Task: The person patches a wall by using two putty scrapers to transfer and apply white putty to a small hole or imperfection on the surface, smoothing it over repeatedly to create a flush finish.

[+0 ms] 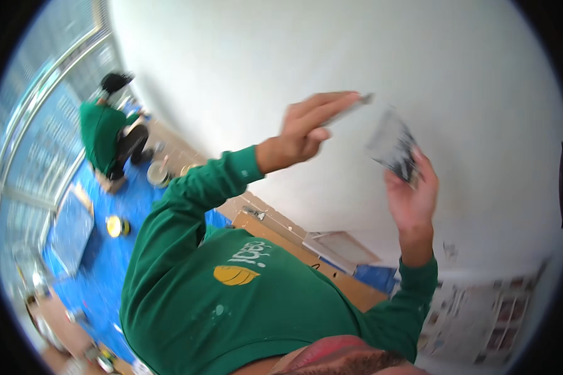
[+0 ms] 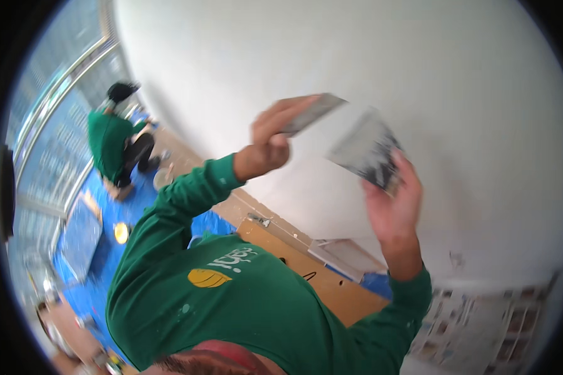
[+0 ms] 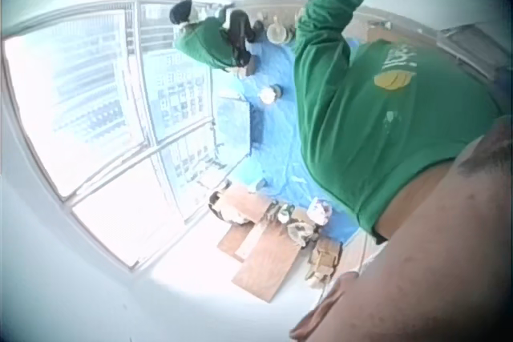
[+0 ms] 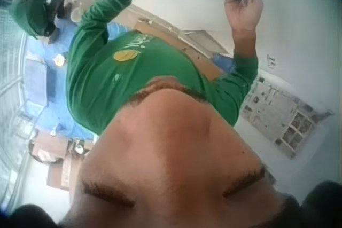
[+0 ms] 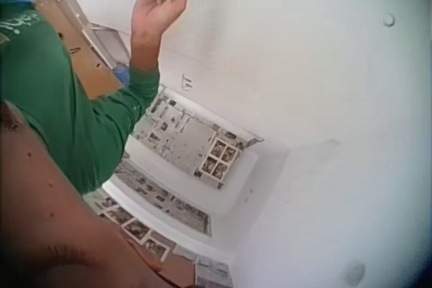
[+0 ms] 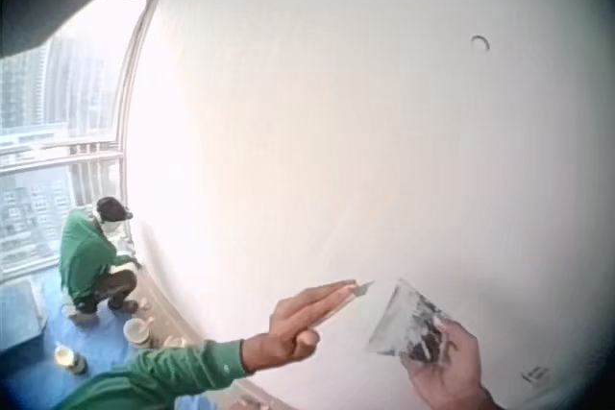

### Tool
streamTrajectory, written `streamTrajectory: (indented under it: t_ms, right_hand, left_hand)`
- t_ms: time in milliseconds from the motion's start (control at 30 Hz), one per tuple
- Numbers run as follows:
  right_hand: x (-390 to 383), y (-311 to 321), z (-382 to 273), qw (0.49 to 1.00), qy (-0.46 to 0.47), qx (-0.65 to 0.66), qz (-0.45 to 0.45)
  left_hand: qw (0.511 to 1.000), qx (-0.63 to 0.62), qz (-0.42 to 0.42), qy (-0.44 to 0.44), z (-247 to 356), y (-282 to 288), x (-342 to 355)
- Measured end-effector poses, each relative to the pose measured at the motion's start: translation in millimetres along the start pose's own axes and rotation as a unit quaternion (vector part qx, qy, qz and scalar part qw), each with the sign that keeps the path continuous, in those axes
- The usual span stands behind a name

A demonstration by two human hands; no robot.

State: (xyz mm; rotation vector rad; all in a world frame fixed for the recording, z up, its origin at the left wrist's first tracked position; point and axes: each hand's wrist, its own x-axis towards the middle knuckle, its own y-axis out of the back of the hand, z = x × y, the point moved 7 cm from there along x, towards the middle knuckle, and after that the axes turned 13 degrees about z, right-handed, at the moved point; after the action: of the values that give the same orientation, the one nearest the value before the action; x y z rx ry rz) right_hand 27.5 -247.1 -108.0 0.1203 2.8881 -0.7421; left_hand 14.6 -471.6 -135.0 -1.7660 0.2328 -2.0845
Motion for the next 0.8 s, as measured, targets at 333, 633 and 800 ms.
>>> streamTrajectory:
  t_ms: [333, 633, 800]
  right_hand:
    - [-3.6, -16.1, -11.1, 0.998, -0.047, -0.014, 0.032]
    - [60.4, -13.6, -252.4, 0.961, 0.258, 0.012, -0.1]
    - [45.8, -58.6, -455.9, 0.772, 0.589, -0.223, 0.086]
  left_hand:
    - [0.964, 0.074, -0.115, -0.23, -20.4, -43.9, -5.6]
    - [0.938, 0.123, -0.325, -0.011, -89.3, -15.5, -103.0]
    - [0.936, 0.157, -0.265, 0.17, -110.7, 33.0, -161.9]
